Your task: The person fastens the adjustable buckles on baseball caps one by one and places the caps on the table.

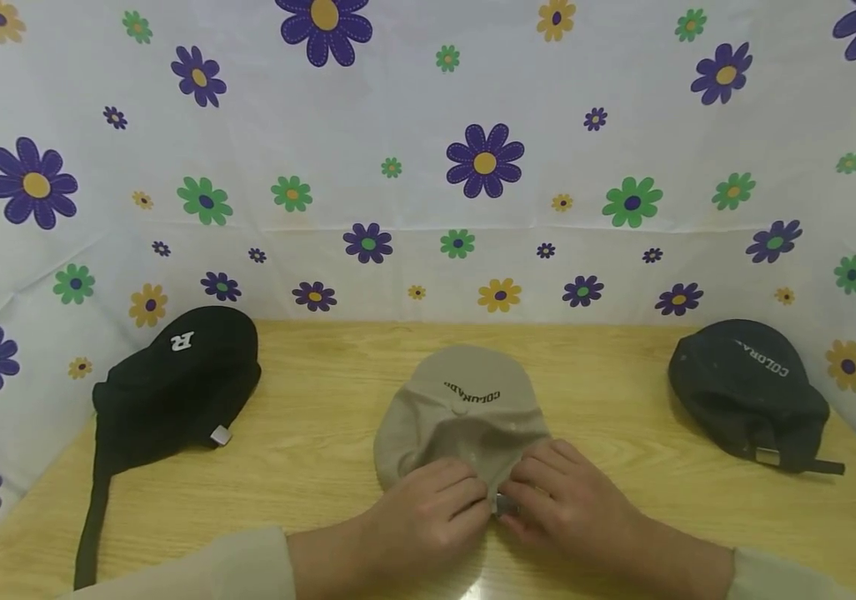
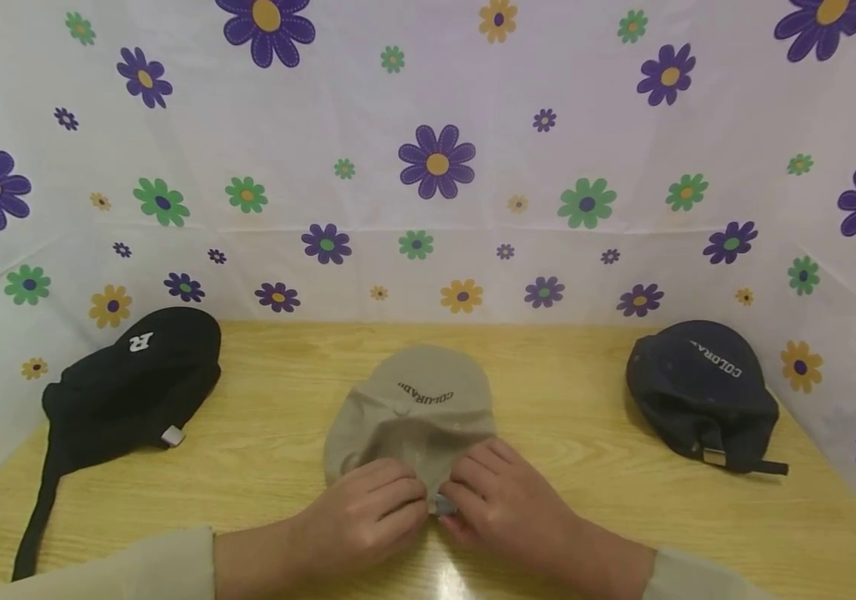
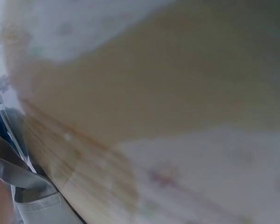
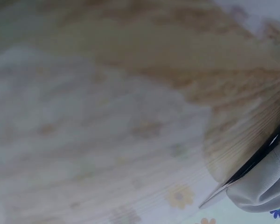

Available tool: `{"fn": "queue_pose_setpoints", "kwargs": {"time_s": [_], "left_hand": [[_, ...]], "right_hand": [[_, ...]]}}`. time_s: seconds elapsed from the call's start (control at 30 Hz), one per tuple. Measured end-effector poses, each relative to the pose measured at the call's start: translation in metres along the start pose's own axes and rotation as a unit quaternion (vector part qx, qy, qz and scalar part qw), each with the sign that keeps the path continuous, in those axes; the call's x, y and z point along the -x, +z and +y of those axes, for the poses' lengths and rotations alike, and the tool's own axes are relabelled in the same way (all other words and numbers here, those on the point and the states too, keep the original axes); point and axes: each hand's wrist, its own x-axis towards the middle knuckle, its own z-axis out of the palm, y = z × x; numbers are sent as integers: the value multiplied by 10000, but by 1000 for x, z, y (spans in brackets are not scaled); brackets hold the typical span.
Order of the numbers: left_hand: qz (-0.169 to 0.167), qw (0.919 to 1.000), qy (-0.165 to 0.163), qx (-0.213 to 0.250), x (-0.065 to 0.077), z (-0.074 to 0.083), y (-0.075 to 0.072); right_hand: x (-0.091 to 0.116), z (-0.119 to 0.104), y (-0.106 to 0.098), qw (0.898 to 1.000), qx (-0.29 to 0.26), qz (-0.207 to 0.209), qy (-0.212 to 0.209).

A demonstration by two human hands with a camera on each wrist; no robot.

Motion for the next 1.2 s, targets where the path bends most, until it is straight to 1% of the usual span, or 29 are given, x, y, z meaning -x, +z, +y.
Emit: {"fn": "queue_pose_setpoints", "kwargs": {"time_s": [0.17,0.23,0.4,0.5,0.63,0.73,0.9,1.0,1.1,1.2], "left_hand": [[-218,9997,34,126,-2,2,-2],[-232,9995,-55,192,-2,3,-2],[-299,9986,-364,225,0,5,-2],[-379,9976,-541,195,0,6,-2],[-427,9953,-859,104,-1,7,-3],[-493,9938,-995,-46,-2,7,-4],[-549,9935,-980,-182,-3,6,-2],[-461,9947,-899,-188,-2,5,-1],[-299,9961,-796,-230,-1,4,1],[-202,9969,-741,-160,0,3,1]], "right_hand": [[1,0,-2,9999,-49,-132,-75],[2,1,-2,9999,-90,-111,-85],[2,1,0,9998,-177,-34,89],[2,1,0,9996,-200,-70,171],[2,1,-1,9993,-162,-209,275],[3,1,-1,9989,-116,-295,336],[6,2,-1,9990,-53,-204,397],[7,3,-1,9990,-48,-161,410],[5,4,-2,9989,-121,-168,409],[3,6,-2,9991,-166,-125,362]]}}
